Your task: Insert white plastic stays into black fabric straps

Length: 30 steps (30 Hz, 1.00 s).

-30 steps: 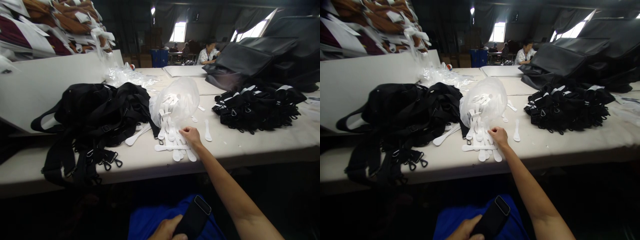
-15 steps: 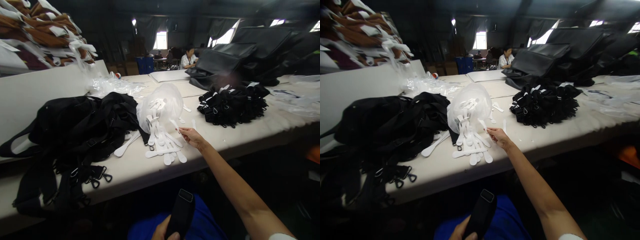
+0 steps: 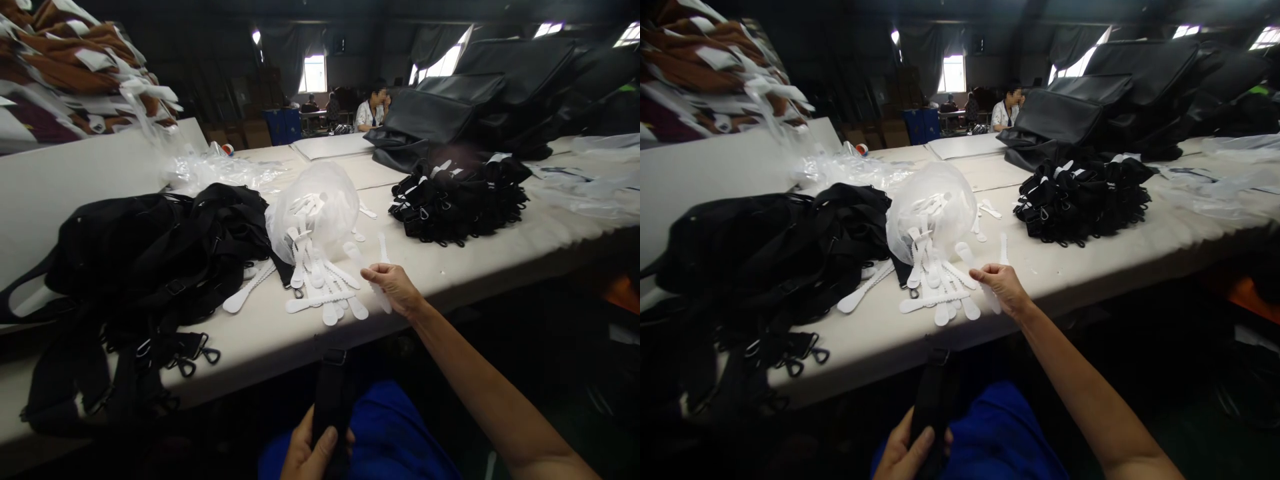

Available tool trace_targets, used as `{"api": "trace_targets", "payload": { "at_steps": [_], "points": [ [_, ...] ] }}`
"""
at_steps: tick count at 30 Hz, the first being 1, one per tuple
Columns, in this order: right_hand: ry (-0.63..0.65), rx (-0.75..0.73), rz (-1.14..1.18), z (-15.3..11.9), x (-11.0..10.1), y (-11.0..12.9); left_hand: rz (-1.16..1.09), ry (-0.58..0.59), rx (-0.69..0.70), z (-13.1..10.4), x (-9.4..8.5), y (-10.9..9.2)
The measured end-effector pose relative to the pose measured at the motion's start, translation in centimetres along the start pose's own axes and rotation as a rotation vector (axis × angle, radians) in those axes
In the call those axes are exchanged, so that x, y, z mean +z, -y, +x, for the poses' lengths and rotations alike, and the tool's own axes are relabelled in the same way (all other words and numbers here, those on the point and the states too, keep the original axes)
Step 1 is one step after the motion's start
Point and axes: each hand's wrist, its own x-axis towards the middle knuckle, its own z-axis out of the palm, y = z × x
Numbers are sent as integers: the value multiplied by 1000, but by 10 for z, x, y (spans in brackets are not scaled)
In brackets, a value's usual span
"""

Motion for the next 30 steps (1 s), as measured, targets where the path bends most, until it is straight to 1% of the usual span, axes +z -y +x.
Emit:
{"api": "trace_targets", "payload": {
  "at_steps": [3, 5, 6, 8, 10, 12, 14, 16, 17, 19, 21, 23, 24, 27, 28, 30],
  "points": [
    [143, 61, 2, -37, 7, -3, -45, -109, 74, 0, 3, -29],
    [238, 78, -28, -58, 10, -7, -60, -153, 125, 2, 6, -48],
    [259, 75, -48, -67, 10, -10, -65, -158, 148, 4, 7, -55],
    [245, 47, -101, -81, 11, -16, -69, -124, 175, 7, 9, -64],
    [218, 4, -175, -92, 11, -26, -40, -58, 185, 9, 10, -68],
    [240, -38, -251, -102, 10, -41, 57, 42, 181, 9, 12, -72],
    [288, -50, -283, -114, 7, -57, 190, 141, 143, 10, 16, -75],
    [315, -23, -249, -127, 3, -74, 274, 200, 56, 13, 20, -75],
    [322, 5, -221, -132, 1, -81, 259, 208, -8, 15, 21, -72],
    [366, 71, -205, -141, -5, -91, 137, 212, -138, 19, 23, -63],
    [439, 117, -255, -147, -10, -98, -13, 218, -222, 21, 23, -49],
    [508, 170, -271, -153, -12, -104, -101, 202, -247, 19, 24, -35],
    [511, 200, -246, -156, -13, -107, -121, 183, -250, 18, 26, -29],
    [448, 304, -116, -166, -10, -119, -161, 134, -281, 14, 29, -18],
    [428, 335, -79, -169, -10, -122, -175, 136, -292, 14, 29, -16],
    [442, 394, -35, -173, -11, -127, -195, 197, -295, 16, 27, -18]
  ]
}}
